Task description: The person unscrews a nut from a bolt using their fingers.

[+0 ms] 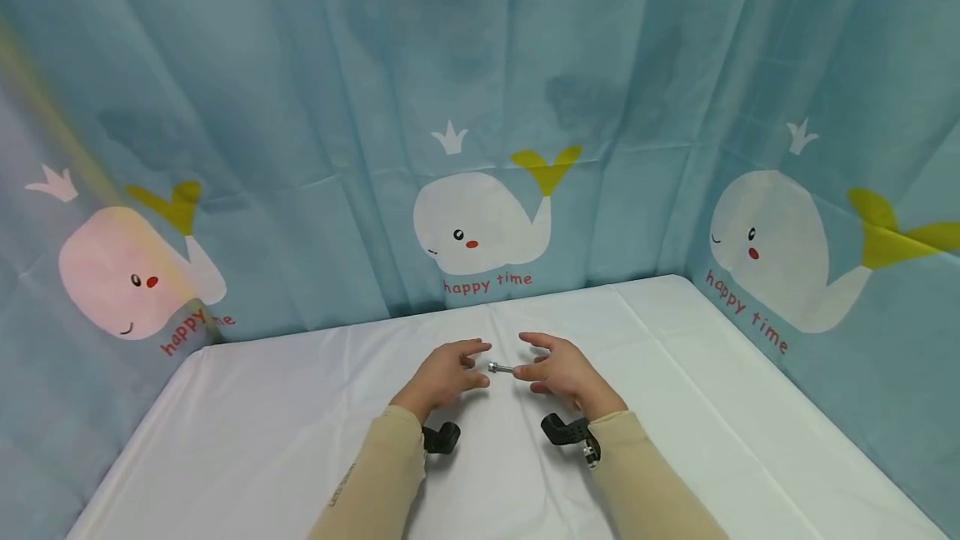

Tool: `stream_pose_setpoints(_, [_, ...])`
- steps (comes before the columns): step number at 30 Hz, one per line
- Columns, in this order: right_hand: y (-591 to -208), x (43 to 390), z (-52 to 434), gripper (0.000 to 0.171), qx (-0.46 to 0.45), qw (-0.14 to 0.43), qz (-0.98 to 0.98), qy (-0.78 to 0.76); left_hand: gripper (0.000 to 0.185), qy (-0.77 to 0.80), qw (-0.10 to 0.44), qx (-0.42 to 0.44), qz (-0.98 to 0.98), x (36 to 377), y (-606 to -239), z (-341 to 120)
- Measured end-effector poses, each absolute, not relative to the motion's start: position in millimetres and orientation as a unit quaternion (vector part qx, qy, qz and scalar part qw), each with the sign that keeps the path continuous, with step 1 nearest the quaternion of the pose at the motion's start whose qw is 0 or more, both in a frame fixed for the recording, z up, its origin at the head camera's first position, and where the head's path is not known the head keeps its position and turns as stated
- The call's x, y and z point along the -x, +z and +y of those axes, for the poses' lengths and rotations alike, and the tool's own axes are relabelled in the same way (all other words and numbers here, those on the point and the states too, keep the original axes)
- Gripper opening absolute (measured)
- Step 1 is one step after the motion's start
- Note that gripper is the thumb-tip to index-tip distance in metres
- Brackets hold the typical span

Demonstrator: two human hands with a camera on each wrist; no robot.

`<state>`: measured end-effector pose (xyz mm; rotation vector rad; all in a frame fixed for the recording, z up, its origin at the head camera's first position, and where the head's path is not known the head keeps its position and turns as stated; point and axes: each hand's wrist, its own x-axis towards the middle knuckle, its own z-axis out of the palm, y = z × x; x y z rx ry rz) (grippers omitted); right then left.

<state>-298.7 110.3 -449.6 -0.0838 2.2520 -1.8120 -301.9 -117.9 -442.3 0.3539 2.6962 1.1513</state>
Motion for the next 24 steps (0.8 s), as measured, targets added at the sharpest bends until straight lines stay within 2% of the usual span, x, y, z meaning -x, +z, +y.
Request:
stream_pose_setpoints(17, [-452,305,97,0.057,0.080,0.126,0.826,-0.543,0.039,0.350,0.066,-0.100,0.929,315,-453,-104])
stream_pose_setpoints(24, [-456,312,93,0.046,0.102,0.082,0.894,-0.428,0.033,0.362,0.055,-0.093,0.926,318,-461,-105])
